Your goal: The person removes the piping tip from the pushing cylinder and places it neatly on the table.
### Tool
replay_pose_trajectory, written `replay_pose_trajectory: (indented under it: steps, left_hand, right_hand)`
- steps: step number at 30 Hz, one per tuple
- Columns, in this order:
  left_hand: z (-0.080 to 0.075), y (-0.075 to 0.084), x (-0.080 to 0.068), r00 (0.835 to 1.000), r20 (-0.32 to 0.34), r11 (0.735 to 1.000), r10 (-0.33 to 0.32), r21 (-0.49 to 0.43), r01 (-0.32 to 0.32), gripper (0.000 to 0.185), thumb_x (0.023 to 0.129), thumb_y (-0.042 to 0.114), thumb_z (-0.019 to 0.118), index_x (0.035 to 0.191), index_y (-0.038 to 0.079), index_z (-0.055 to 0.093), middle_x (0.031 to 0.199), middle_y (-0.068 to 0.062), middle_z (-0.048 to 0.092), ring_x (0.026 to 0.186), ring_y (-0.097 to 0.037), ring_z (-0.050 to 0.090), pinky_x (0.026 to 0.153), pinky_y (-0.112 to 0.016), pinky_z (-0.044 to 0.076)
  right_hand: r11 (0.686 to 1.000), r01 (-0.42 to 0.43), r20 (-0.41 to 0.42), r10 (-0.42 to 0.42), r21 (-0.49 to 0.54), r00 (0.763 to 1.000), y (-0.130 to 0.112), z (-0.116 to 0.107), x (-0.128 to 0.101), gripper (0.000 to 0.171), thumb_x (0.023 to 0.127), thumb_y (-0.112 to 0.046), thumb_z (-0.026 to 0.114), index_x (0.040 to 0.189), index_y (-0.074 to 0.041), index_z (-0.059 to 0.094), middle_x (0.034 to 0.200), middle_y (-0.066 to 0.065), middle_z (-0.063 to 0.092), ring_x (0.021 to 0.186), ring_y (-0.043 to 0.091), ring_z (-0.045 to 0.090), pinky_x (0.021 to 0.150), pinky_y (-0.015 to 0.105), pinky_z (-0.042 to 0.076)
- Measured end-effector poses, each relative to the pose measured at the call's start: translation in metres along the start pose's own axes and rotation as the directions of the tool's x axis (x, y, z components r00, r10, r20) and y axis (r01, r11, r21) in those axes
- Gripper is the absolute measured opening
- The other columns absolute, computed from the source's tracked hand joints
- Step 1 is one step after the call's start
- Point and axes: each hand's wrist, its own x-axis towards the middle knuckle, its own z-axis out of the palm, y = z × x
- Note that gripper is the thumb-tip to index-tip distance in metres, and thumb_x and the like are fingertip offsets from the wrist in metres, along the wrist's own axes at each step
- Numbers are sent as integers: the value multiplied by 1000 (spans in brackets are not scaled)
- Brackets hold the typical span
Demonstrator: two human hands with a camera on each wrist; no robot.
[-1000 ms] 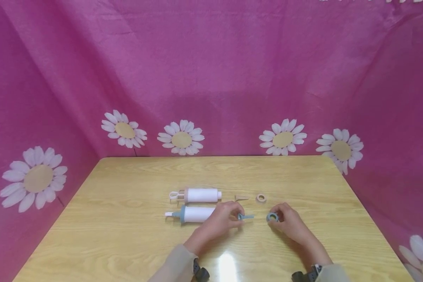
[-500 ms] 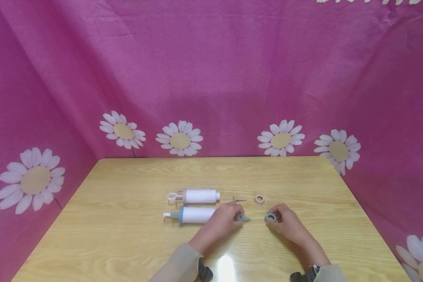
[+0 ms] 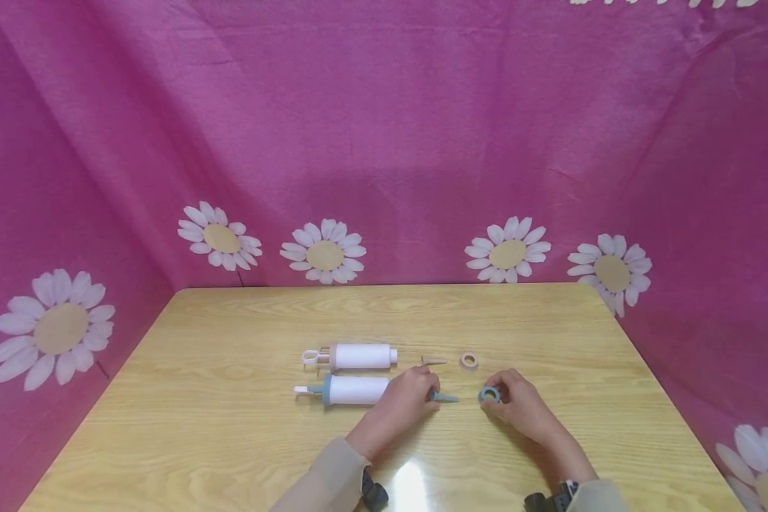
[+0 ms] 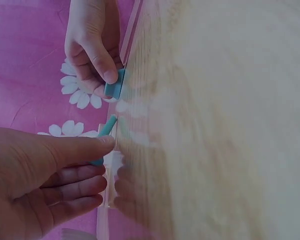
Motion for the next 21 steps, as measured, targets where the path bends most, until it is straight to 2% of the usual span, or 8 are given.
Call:
replay_pose_trajectory:
  steps: [9, 15, 21]
  left_hand:
    - [2, 0, 0, 1000, 3, 1000, 10, 18, -10, 16, 79, 27, 81, 81, 16, 70, 79, 5, 61, 68, -5, 58, 56, -14, 41]
    - [2, 0, 1, 1000, 12, 1000, 4, 11, -4, 15, 79, 27, 82, 82, 16, 71, 80, 5, 63, 70, -6, 59, 58, -15, 42]
    - [3, 0, 1, 1000, 28, 1000, 0, 5, -1, 17, 78, 27, 81, 80, 15, 69, 79, 4, 61, 68, -6, 55, 57, -16, 40]
  right_hand:
    - [1000, -5, 4, 5, -9, 1000, -1, 0, 0, 25, 83, -8, 75, 102, 1, 61, 95, 8, 57, 76, 1, 48, 65, 17, 46]
    - [1000, -7, -27, 6, -24, 1000, -3, 0, -1, 29, 83, -14, 77, 104, 1, 62, 94, 7, 57, 76, 1, 47, 65, 18, 45]
    - [999, -30, -72, 29, -11, 997, -4, -3, -3, 32, 88, -19, 72, 109, 2, 62, 97, 8, 57, 78, -2, 49, 68, 18, 47]
